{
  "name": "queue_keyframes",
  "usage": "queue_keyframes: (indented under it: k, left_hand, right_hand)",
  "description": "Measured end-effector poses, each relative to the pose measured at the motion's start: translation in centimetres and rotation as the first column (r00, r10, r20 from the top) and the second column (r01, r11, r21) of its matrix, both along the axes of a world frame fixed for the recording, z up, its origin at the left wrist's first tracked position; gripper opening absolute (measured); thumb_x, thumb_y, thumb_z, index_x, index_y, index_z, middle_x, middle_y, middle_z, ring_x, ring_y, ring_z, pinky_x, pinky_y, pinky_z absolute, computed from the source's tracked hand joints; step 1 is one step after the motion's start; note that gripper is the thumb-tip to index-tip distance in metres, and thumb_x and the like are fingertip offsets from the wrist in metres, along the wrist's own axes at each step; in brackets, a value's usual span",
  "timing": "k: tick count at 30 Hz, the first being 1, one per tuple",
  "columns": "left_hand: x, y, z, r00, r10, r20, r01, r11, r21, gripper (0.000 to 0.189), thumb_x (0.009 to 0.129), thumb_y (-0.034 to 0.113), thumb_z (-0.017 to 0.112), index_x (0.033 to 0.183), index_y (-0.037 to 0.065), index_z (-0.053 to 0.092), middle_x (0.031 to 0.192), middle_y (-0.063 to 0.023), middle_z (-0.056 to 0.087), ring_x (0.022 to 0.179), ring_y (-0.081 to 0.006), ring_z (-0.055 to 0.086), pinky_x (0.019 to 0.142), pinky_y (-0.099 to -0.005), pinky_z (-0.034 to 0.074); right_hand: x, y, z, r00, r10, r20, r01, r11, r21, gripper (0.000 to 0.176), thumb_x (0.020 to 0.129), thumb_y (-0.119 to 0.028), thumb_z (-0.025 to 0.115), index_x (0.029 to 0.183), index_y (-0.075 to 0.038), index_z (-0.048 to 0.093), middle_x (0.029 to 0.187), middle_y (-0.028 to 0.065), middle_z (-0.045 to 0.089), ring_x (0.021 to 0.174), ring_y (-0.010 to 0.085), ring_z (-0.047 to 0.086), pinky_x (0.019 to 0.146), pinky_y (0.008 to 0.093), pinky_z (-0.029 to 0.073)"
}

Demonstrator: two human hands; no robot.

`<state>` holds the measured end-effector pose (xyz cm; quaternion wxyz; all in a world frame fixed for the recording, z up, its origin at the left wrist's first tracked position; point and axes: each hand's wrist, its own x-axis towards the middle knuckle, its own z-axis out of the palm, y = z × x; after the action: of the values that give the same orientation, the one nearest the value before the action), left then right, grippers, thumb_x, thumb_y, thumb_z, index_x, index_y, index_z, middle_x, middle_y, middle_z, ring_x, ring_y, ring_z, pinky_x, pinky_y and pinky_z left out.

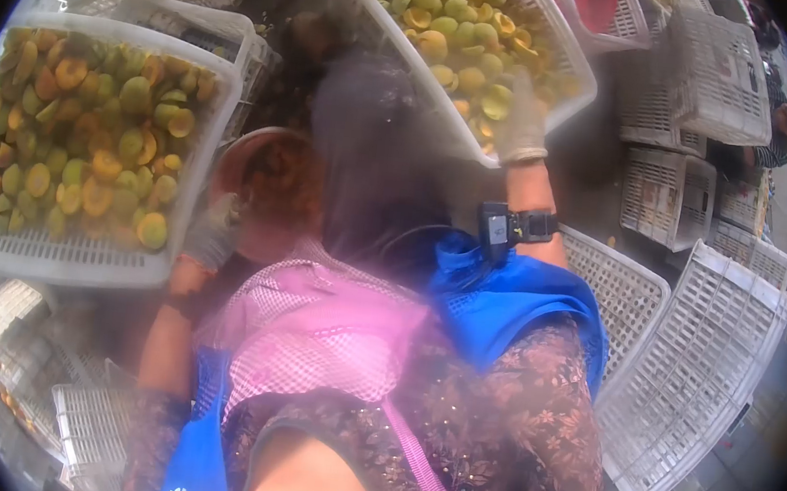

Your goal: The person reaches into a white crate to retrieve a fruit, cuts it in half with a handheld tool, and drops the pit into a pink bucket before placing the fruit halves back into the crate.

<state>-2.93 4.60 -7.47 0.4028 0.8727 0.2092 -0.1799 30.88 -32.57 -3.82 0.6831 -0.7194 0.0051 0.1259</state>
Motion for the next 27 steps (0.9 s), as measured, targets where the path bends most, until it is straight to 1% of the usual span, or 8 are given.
queue_keyframes:
  k: [5,8,11,13,18,20,24,27]
  left_hand:
    - [-3.4,1.5,-1.4,0.953,-0.256,0.163,0.231,0.960,0.157,0.020,0.089,0.006,0.049,0.106,0.006,0.059,0.097,-0.0102,0.064,0.086,-0.0240,0.062,0.070,-0.0321,0.049]
    - [-10.6,3.8,-10.4,0.981,-0.179,0.072,0.182,0.982,-0.045,0.024,0.091,0.006,0.046,0.112,0.005,0.059,0.099,-0.0119,0.064,0.089,-0.0241,0.063,0.077,-0.0326,0.049]
    - [-5.0,2.4,-2.0,0.808,-0.388,0.444,0.140,0.858,0.495,0.026,0.093,0.007,0.045,0.115,0.004,0.057,0.105,-0.0123,0.062,0.094,-0.0232,0.061,0.081,-0.0315,0.049]
    - [-1.8,0.9,3.7,0.893,0.093,0.439,-0.035,0.990,-0.139,0.032,0.089,0.020,0.048,0.115,0.005,0.056,0.104,-0.0142,0.062,0.090,-0.0308,0.062,0.081,-0.0389,0.049]
    - [0.6,-0.3,7.1,0.918,0.228,0.325,-0.162,0.963,-0.216,0.028,0.090,0.020,0.051,0.113,0.005,0.056,0.107,-0.0136,0.061,0.097,-0.0266,0.059,0.083,-0.0362,0.048]
    - [0.5,-0.5,6.2,0.901,0.289,0.323,-0.172,0.922,-0.347,0.030,0.093,0.020,0.051,0.118,0.004,0.055,0.111,-0.0108,0.059,0.102,-0.0199,0.058,0.087,-0.0307,0.048]
    - [0.7,-1.9,1.9,0.776,0.417,0.473,-0.257,0.894,-0.367,0.024,0.084,0.021,0.056,0.102,0.006,0.057,0.089,-0.0194,0.064,0.086,-0.0379,0.062,0.076,-0.0433,0.048]
    - [0.2,-1.2,4.4,0.760,0.453,0.466,-0.309,0.882,-0.355,0.023,0.083,0.019,0.057,0.102,0.006,0.058,0.088,-0.0203,0.064,0.085,-0.0388,0.062,0.075,-0.0437,0.048]
  right_hand:
    - [-3.2,-5.2,-2.8,0.916,0.395,0.062,-0.127,0.433,-0.892,0.024,0.083,-0.018,0.063,0.103,-0.006,0.061,0.095,0.0110,0.065,0.088,0.0194,0.062,0.077,0.0302,0.048]
    - [-5.1,-4.3,-3.3,0.872,0.458,-0.173,-0.331,0.292,-0.897,0.027,0.080,-0.027,0.063,0.099,-0.008,0.064,0.096,0.0154,0.065,0.090,0.0309,0.063,0.081,0.0380,0.047]
    - [-3.3,-1.3,-3.0,0.815,0.523,-0.247,-0.403,0.206,-0.892,0.030,0.076,-0.032,0.067,0.096,-0.009,0.064,0.092,0.0162,0.065,0.089,0.0303,0.063,0.078,0.0375,0.048]
    - [-2.2,-0.1,-3.7,0.789,0.569,-0.232,-0.350,0.107,-0.931,0.032,0.075,-0.032,0.068,0.097,-0.009,0.064,0.093,0.0157,0.066,0.090,0.0298,0.064,0.078,0.0369,0.048]
    - [5.0,2.2,-0.2,0.517,0.579,-0.631,-0.456,-0.437,-0.775,0.033,0.073,-0.029,0.068,0.100,-0.011,0.068,0.095,0.0139,0.069,0.089,0.0291,0.065,0.081,0.0370,0.049]
    - [4.6,9.9,5.1,0.665,0.583,-0.466,-0.265,-0.398,-0.878,0.032,0.076,-0.030,0.066,0.100,-0.010,0.067,0.098,0.0143,0.068,0.091,0.0280,0.065,0.080,0.0373,0.049]
    - [-0.3,22.8,11.2,0.518,0.855,0.029,-0.556,0.362,-0.749,0.026,0.086,-0.023,0.058,0.103,-0.004,0.064,0.095,0.0124,0.067,0.087,0.0221,0.062,0.080,0.0311,0.047]
    - [-6.2,32.3,8.2,0.410,0.909,0.071,-0.631,0.339,-0.697,0.030,0.085,-0.024,0.059,0.106,-0.004,0.064,0.100,0.0134,0.066,0.092,0.0231,0.062,0.085,0.0332,0.047]
